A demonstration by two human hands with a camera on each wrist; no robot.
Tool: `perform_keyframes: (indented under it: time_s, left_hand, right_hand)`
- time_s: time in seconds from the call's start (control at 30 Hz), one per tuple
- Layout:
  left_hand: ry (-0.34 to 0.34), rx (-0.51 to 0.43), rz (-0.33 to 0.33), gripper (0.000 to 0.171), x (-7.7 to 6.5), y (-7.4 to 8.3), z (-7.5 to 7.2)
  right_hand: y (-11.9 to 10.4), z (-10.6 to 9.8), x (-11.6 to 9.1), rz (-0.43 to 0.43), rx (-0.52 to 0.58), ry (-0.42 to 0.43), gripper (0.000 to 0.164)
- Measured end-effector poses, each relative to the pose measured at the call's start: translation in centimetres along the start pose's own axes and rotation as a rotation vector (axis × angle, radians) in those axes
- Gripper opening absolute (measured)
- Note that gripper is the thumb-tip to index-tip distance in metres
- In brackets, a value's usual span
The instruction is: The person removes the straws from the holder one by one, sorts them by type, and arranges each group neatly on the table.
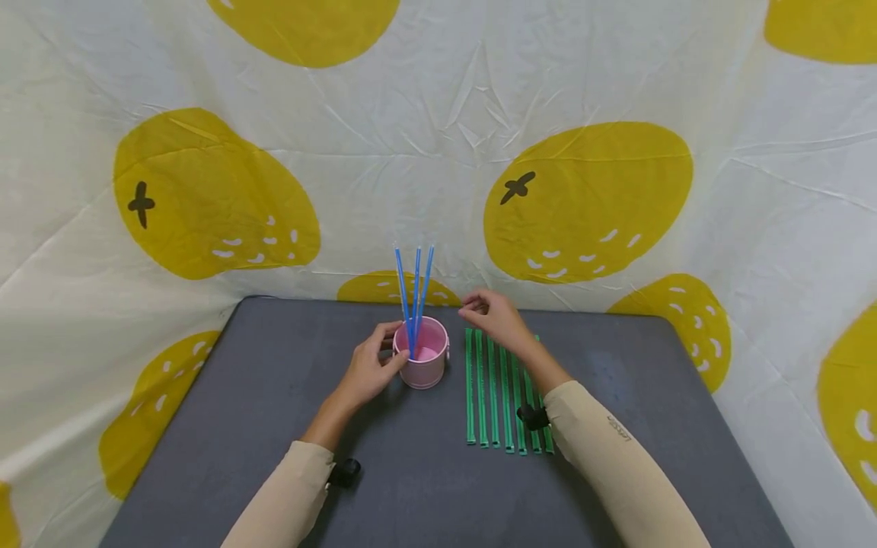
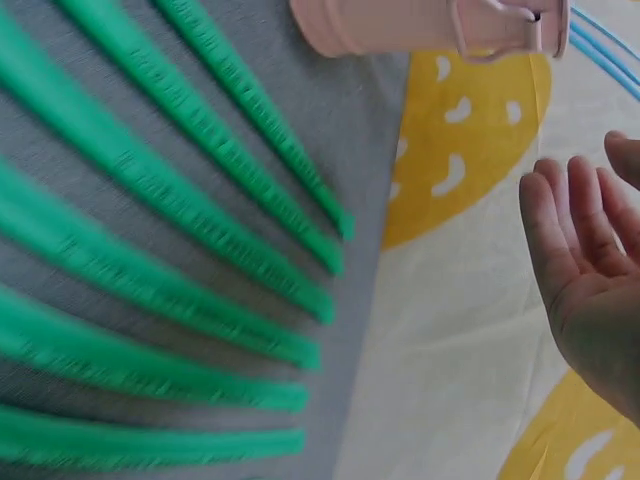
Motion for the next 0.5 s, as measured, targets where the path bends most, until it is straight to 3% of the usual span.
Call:
perform_keyframes:
  time_s: [0.27,0.5]
  left_hand:
    - [0.005,0.013,0.020,0.055,-0.1,0.0,-0.2]
    - [-0.003,0.012,0.029,0.055,-0.1,0.0,-0.1]
  right_hand:
    - [-1.6,2.7,3.4,-0.050,0.073,0.001,0.032]
    - [-2.7,4.4,4.5,-0.075,0.098,0.043,0.035]
Point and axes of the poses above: each hand's wrist, its own x-axis towards the middle knuckle, its own z-axis out of the palm, y = z × x, the point moved 3 cm from there along x, towards the middle knuckle, and after that the axes turned 15 degrees about -z, right-handed, at the moved point
